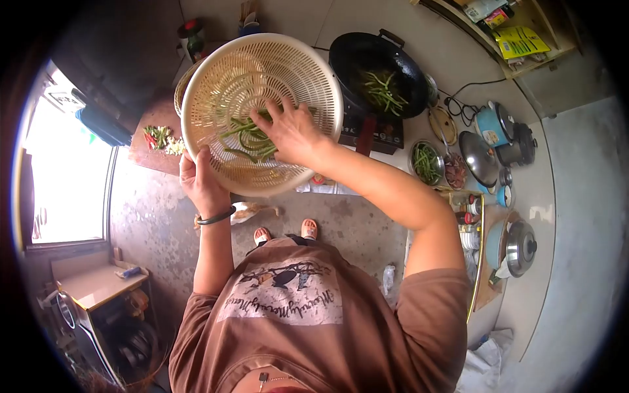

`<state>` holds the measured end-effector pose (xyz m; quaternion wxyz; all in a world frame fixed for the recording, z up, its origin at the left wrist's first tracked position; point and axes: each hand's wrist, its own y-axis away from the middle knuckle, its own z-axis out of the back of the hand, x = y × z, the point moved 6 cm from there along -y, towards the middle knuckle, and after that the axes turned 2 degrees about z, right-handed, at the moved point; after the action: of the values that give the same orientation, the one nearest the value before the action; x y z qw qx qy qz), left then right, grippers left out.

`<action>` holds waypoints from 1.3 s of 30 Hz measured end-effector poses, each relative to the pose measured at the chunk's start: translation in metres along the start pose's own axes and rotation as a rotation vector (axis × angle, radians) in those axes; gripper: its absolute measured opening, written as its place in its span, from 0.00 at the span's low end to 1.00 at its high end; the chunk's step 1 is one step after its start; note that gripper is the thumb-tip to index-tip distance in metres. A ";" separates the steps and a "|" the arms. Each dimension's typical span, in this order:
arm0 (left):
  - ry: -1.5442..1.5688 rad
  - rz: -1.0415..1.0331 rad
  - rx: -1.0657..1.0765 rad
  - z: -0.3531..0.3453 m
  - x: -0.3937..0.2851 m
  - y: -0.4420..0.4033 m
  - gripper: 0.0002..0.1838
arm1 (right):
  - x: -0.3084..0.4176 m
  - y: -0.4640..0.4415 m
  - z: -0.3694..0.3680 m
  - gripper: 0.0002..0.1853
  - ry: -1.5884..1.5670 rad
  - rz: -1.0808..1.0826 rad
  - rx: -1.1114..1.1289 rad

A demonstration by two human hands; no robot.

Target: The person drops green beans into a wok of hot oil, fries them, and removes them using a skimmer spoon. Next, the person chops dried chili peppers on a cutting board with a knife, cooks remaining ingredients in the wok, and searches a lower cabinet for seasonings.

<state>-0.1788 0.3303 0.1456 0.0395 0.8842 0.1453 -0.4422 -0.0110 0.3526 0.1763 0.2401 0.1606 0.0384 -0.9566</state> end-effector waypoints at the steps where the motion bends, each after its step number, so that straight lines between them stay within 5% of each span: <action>1: 0.019 0.023 0.004 0.001 0.005 -0.001 0.12 | 0.000 0.002 0.005 0.42 0.049 0.026 -0.069; 4: 0.041 0.057 -0.001 -0.005 0.010 0.003 0.12 | -0.006 0.003 -0.012 0.46 0.075 0.029 -0.046; 7: 0.053 0.083 0.003 -0.013 0.015 0.005 0.10 | -0.021 0.006 -0.017 0.26 0.067 0.088 -0.196; 14: -0.059 0.127 0.033 -0.019 0.033 0.012 0.09 | -0.042 0.017 -0.018 0.31 -0.267 0.115 -0.155; 22: -0.090 0.118 -0.018 -0.019 0.047 0.020 0.10 | -0.110 0.023 0.013 0.23 -0.940 0.006 -0.489; 26: -0.021 0.154 -0.072 -0.016 0.054 0.019 0.09 | -0.185 0.039 0.031 0.16 -1.163 -0.303 -0.614; 32: -0.031 0.102 -0.119 -0.001 0.045 0.023 0.07 | -0.319 0.069 -0.035 0.20 -0.844 -0.601 -0.753; 39: -0.092 0.025 -0.220 0.020 0.028 0.025 0.08 | -0.341 0.088 -0.152 0.30 -0.560 -1.002 -0.246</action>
<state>-0.1710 0.3086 0.1097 0.1484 0.8552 0.1796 -0.4629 0.3586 0.4505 0.1439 -0.2236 -0.1652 0.1554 -0.9479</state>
